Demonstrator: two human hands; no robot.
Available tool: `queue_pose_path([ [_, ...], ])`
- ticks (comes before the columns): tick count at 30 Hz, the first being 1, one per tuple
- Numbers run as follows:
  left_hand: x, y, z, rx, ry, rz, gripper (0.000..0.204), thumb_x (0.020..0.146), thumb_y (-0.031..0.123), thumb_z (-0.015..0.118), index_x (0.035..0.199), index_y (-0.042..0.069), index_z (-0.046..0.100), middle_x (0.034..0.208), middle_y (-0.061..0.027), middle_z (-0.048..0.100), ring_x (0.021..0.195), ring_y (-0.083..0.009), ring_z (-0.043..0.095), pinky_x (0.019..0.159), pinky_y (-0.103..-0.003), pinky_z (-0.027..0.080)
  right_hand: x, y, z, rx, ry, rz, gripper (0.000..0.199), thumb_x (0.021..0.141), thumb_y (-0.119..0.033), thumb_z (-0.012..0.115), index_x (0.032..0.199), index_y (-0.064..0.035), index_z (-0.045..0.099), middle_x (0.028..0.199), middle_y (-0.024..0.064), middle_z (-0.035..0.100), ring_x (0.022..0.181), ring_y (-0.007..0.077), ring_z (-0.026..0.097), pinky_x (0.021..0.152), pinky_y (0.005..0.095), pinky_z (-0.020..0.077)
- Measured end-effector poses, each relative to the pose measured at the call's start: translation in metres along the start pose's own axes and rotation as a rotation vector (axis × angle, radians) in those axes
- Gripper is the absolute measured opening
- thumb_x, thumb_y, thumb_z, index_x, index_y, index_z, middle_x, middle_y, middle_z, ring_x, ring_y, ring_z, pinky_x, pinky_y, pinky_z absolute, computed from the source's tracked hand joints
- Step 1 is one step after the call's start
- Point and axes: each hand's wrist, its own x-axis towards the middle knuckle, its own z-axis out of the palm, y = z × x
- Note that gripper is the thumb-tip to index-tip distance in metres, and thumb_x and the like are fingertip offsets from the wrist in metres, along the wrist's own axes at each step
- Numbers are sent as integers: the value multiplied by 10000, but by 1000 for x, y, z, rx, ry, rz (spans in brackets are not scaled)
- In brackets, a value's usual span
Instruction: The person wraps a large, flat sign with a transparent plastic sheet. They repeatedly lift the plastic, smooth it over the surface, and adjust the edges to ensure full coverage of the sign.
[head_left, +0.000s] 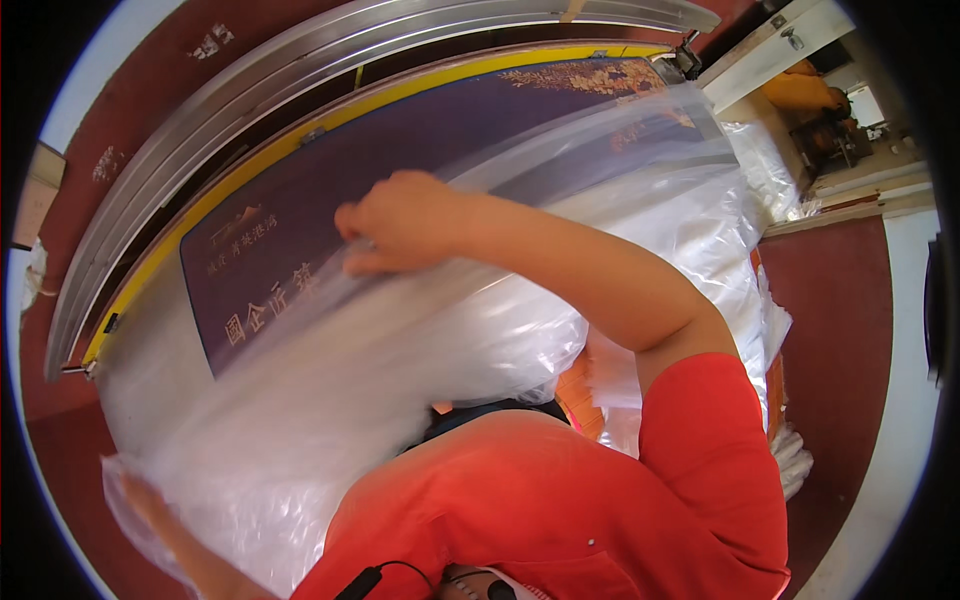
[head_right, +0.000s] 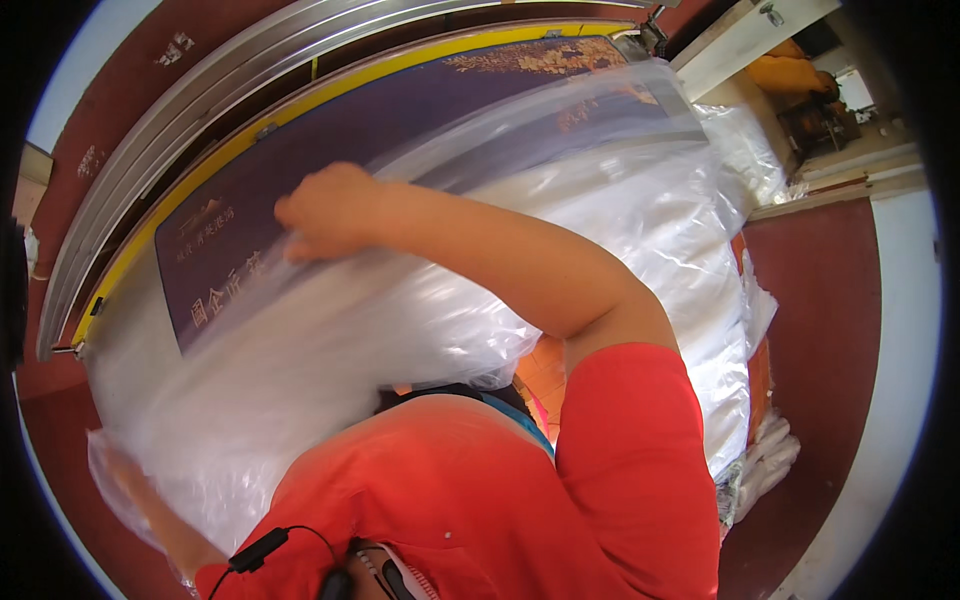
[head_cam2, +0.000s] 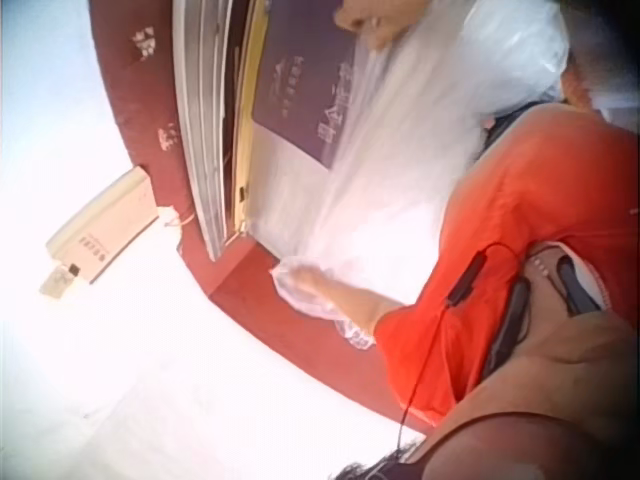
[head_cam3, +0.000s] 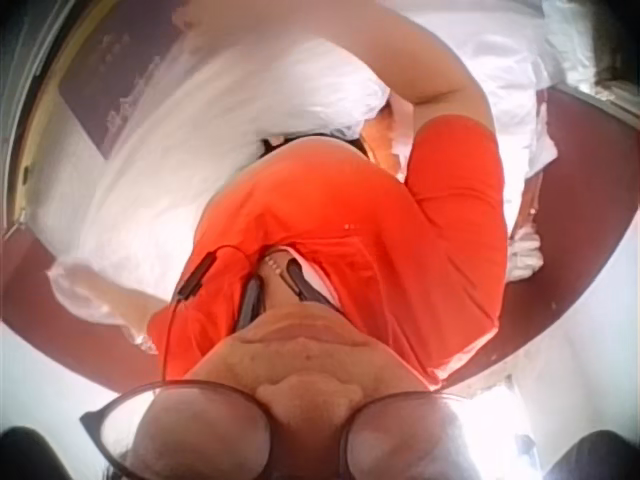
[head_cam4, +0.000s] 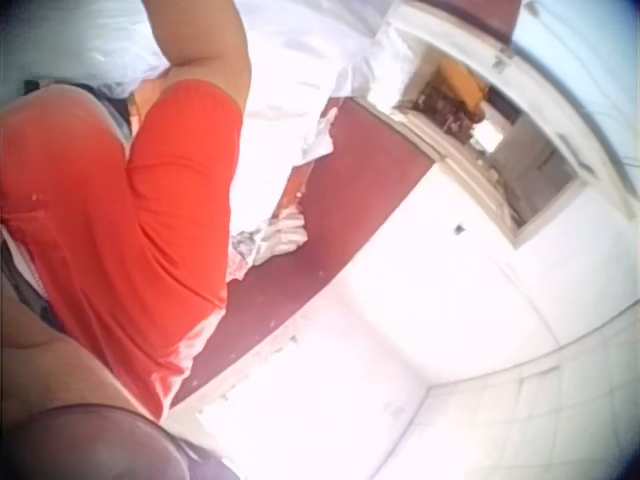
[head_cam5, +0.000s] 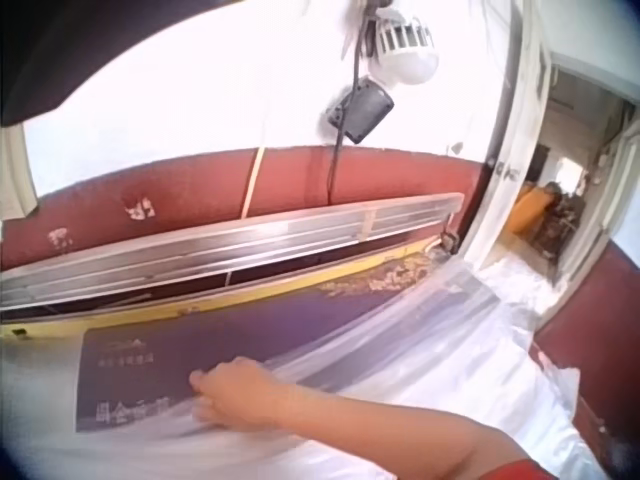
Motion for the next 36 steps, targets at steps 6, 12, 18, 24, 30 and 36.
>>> queue_pose_path([
  [6,-34,-12,-183,756,559,-382,383,800,373,419,993,62,534,955,-101,550,813,-230,548,664,-334,443,-41,25,-11,-54,-141,-106,342,679,-450,555,705,-109,551,624,76,556,655,264,534,693,360,386],
  [12,64,15,77,948,292,679,344,843,326,384,961,19,486,883,-97,516,768,-196,492,646,-311,407,-225,176,-154,-408,-255,665,262,670,-295,629,756,-53,581,766,93,562,718,260,511,658,342,396],
  [18,43,89,302,843,183,904,383,838,353,380,853,-12,494,788,-191,538,745,-347,520,633,-387,387,-246,84,-294,-1253,846,453,281,774,-226,482,993,-51,499,1005,123,495,943,251,480,798,329,385],
  [24,174,10,183,1114,170,945,380,843,288,370,1114,22,382,1039,-218,479,944,-367,465,752,-400,379,-238,215,-103,-797,275,783,497,819,-361,366,1271,-206,232,1298,122,236,1180,333,236,916,476,242],
  [30,148,-16,20,1451,241,639,372,847,279,341,1099,12,397,1059,-217,468,947,-361,471,795,-401,380,-250,235,-68,-650,343,787,428,830,-311,404,1161,-41,378,1155,166,418,1096,327,355,920,352,274],
  [36,110,4,93,1318,333,617,380,843,359,335,1017,39,443,969,-203,514,874,-366,501,708,-415,403,-275,321,-76,-388,235,1140,544,829,-434,345,1247,-91,279,1265,134,303,1172,308,258,951,343,223],
])
